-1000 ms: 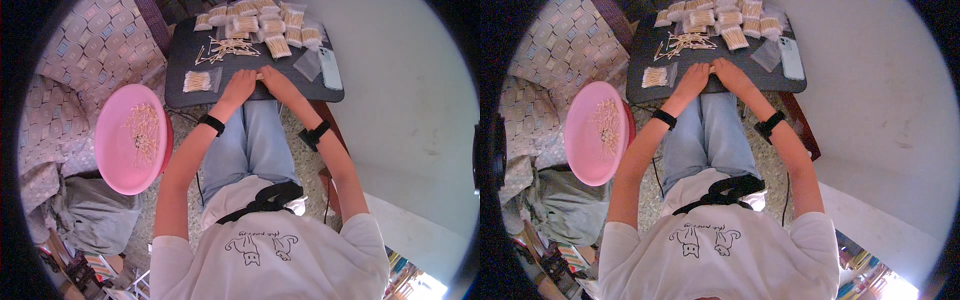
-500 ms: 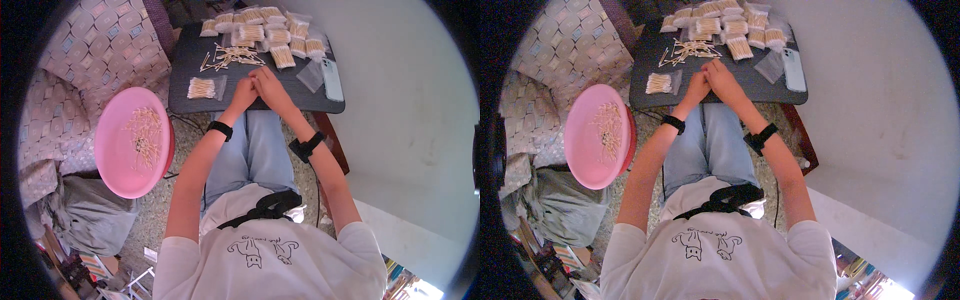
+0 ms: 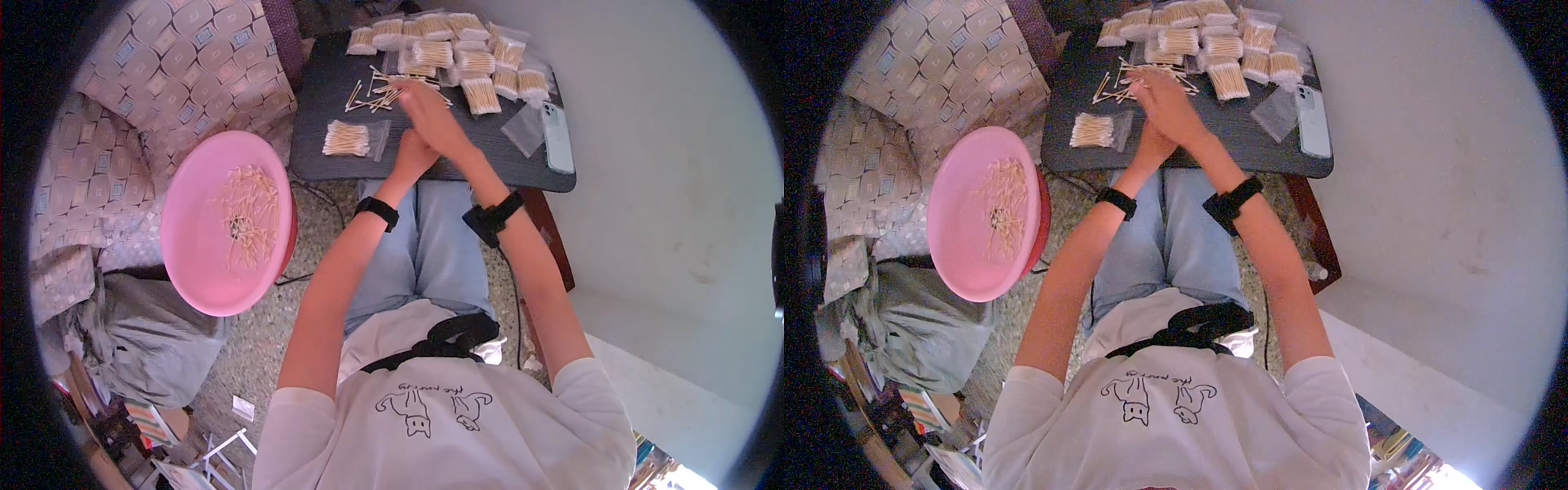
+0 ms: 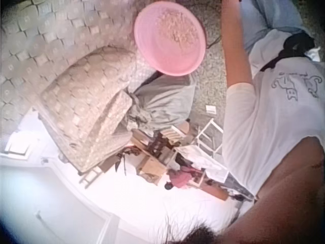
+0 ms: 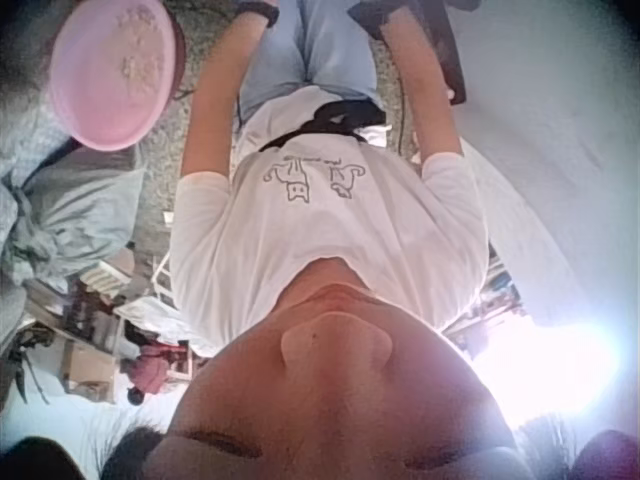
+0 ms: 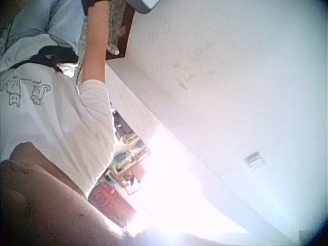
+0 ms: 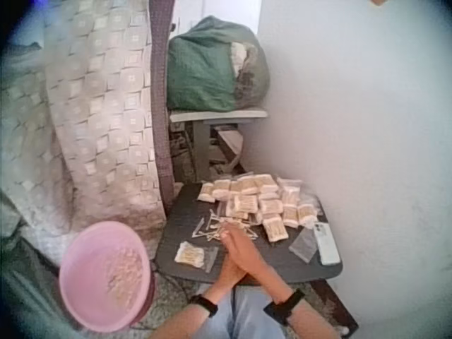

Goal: Manually sorting cotton swabs from a bowl and placing them into small plastic bags.

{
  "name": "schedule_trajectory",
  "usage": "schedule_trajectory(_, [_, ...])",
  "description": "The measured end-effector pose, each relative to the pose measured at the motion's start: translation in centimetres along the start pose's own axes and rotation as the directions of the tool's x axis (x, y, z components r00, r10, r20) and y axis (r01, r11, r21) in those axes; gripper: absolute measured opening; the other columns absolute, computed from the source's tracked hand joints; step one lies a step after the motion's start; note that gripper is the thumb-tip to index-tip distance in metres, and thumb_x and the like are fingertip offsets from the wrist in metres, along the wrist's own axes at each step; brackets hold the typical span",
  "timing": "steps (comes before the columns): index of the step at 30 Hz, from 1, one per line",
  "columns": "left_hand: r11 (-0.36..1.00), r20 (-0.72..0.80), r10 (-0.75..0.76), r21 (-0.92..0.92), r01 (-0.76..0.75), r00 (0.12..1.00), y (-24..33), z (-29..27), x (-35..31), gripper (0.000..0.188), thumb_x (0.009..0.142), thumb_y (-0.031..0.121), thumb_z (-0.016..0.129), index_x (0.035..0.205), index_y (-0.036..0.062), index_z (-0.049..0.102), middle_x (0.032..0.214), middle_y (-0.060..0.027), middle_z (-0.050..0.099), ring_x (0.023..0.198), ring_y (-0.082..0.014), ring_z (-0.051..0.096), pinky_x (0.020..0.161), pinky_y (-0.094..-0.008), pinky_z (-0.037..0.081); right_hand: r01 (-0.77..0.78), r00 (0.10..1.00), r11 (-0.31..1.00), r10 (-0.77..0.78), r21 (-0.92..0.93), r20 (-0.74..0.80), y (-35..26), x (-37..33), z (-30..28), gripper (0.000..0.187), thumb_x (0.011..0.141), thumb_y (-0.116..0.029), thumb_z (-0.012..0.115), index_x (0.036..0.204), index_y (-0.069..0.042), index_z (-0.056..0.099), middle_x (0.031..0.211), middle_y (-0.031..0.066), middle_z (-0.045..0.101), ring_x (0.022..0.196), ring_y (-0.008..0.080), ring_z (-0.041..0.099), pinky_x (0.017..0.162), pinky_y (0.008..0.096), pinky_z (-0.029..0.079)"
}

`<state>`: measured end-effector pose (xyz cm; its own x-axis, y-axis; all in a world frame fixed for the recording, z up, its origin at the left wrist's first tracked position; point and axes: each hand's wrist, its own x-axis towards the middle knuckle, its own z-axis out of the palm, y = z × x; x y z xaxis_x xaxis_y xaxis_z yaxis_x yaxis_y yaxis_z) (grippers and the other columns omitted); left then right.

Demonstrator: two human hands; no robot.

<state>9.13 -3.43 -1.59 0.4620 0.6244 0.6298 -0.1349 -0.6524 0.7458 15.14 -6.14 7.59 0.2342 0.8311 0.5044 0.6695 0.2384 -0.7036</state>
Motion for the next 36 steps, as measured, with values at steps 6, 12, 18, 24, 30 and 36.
schedule_trajectory(6, [0.997,0.176,-0.069,-0.006,0.071,0.982,0.6,0.2,0.4,0.030,0.070,0.023,0.070,0.092,0.0029,0.064,0.082,-0.0186,0.065,0.078,-0.0370,0.062,0.065,-0.0419,0.049,0.155,0.981,0.926,-0.185,-0.344,-0.055,2.8,-2.1,0.5,0.032,0.093,-0.028,0.046,0.108,-0.001,0.056,0.106,0.0200,0.059,0.102,0.0349,0.055,0.087,0.0418,0.041])
schedule_trajectory(12, [0.979,0.287,-0.201,0.043,0.197,0.937,3.0,-1.4,0.6,0.055,0.070,0.028,0.071,0.116,0.0076,0.048,0.080,-0.0174,0.065,0.078,-0.0384,0.062,0.066,-0.0415,0.049,-0.121,0.973,0.991,0.108,-0.051,-0.204,-0.2,-2.1,-4.8,0.028,0.091,-0.024,0.050,0.104,0.001,0.051,0.097,0.0189,0.054,0.093,0.0344,0.056,0.080,0.0399,0.043])
schedule_trajectory(18, [0.981,0.367,-0.174,-0.022,0.195,0.914,5.2,-1.9,0.4,0.098,0.070,0.022,0.071,0.141,0.0058,0.006,0.085,-0.0177,0.063,0.082,-0.0367,0.062,0.071,-0.0401,0.048,-0.097,0.976,0.881,0.176,-0.464,0.131,-2.6,-7.4,-5.3,0.033,0.092,-0.037,0.046,0.098,-0.005,0.048,0.087,0.0173,0.056,0.074,0.0383,0.060,0.058,0.0443,0.048])
schedule_trajectory(24, [0.951,0.629,-0.203,-0.056,0.304,0.751,7.6,-4.9,-0.3,0.101,0.071,0.017,0.073,0.142,0.0061,0.003,0.090,-0.0109,0.061,0.080,-0.0277,0.061,0.075,-0.0352,0.048,-0.201,0.969,0.944,0.230,-0.261,0.088,-3.4,-9.5,-4.5,0.024,0.093,-0.030,0.048,0.092,-0.006,0.047,0.067,0.0170,0.058,0.064,0.0381,0.059,0.054,0.0427,0.045])
schedule_trajectory(30, [0.510,0.685,-0.516,-0.235,0.827,0.513,11.0,-8.1,-1.2,0.041,0.090,0.037,0.054,0.114,0.0045,0.046,0.069,-0.0009,0.051,0.054,-0.0096,0.049,0.045,-0.0225,0.037,-0.271,0.957,0.952,0.252,-0.141,-0.143,-5.2,-9.7,-3.8,0.019,0.091,-0.022,0.051,0.086,-0.005,0.046,0.064,0.0196,0.056,0.061,0.0390,0.059,0.050,0.0462,0.043])
schedule_trajectory(36, [0.690,0.241,-0.655,-0.196,0.696,0.717,10.3,-6.7,-3.4,0.044,0.097,0.038,0.040,0.073,0.0043,0.054,0.052,-0.0004,0.044,0.046,-0.0105,0.045,0.041,-0.0263,0.033,-0.340,0.934,0.909,0.296,-0.242,-0.200,-6.8,-10.2,-1.7,0.017,0.090,-0.015,0.052,0.083,0.000,0.049,0.064,0.0190,0.051,0.057,0.0382,0.053,0.052,0.0401,0.041])
